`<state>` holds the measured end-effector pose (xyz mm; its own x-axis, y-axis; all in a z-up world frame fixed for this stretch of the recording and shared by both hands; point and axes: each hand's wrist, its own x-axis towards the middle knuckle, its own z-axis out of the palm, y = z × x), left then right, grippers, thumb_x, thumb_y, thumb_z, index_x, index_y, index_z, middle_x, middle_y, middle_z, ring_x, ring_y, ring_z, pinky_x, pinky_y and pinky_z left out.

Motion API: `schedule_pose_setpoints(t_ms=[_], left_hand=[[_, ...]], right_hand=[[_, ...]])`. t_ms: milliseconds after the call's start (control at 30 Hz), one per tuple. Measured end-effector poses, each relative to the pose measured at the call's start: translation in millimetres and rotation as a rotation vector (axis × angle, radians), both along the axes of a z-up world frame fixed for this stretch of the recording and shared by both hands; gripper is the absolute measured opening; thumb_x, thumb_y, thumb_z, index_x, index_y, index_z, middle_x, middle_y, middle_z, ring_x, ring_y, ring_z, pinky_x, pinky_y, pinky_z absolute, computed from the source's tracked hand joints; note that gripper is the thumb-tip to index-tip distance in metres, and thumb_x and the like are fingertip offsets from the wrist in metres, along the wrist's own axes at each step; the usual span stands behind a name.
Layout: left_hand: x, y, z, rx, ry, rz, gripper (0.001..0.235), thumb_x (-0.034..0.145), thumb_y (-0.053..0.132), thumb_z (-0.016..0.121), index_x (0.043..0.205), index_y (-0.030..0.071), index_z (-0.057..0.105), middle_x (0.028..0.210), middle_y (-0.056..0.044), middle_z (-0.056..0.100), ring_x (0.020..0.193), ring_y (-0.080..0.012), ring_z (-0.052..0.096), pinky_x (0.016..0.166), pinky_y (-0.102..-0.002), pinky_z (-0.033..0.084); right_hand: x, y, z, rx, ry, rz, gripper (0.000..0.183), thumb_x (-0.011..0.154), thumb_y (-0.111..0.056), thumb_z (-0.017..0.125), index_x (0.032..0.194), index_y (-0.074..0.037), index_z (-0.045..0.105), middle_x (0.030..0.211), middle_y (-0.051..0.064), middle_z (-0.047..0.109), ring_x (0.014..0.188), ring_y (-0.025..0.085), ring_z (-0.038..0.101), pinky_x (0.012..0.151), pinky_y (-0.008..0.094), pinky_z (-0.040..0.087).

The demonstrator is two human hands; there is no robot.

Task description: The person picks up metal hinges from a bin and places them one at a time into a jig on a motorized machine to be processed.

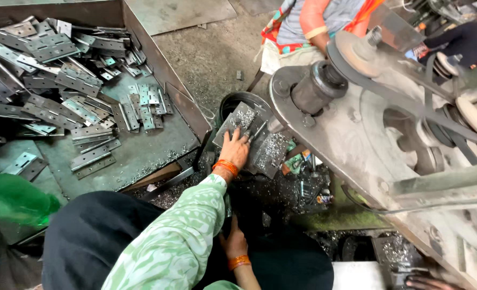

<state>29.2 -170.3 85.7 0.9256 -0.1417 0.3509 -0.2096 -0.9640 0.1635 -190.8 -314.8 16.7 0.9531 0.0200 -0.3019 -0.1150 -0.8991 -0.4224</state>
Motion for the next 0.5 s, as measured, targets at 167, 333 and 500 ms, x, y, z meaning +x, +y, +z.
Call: schedule_pose_setpoints(t_ms=[167,333,500], left_hand=[[2,3,4,0.002,0.047,-0.005,0.036,0.093,0.018,0.051,0.121,0.012,0.072,0.146,-0.003,0.056,0.142,-0.0358,0.035,0.111,-0.068,0.026],[16,-6,14,-0.028,0.079,0.022,0.035,0.096,0.018,0.05,0.121,0.013,0.073,0.143,-0.001,0.058,0.144,-0.0342,0.036,0.114,-0.067,0.026],[21,-9,15,-0.015,0.025,0.028,0.035,0.094,0.019,0.051,0.121,0.013,0.073,0.145,-0.001,0.057,0.142,-0.0341,0.035,0.112,-0.067,0.027]], right_hand=[[24,-7,48,-0.113,0.084,0.059,0.086,0.085,-0.037,0.075,0.156,-0.016,0.031,0.114,0.026,0.07,0.105,0.047,0.067,0.091,0.055,0.055],[43,-15,54,-0.154,0.027,0.118,0.073,0.089,-0.038,0.07,0.153,-0.017,0.041,0.115,0.024,0.072,0.105,0.045,0.069,0.09,0.054,0.057],[-1,1,-1,-0.07,0.037,0.001,0.086,0.085,-0.037,0.071,0.157,-0.02,0.028,0.116,0.022,0.07,0.101,0.044,0.069,0.087,0.054,0.058]])
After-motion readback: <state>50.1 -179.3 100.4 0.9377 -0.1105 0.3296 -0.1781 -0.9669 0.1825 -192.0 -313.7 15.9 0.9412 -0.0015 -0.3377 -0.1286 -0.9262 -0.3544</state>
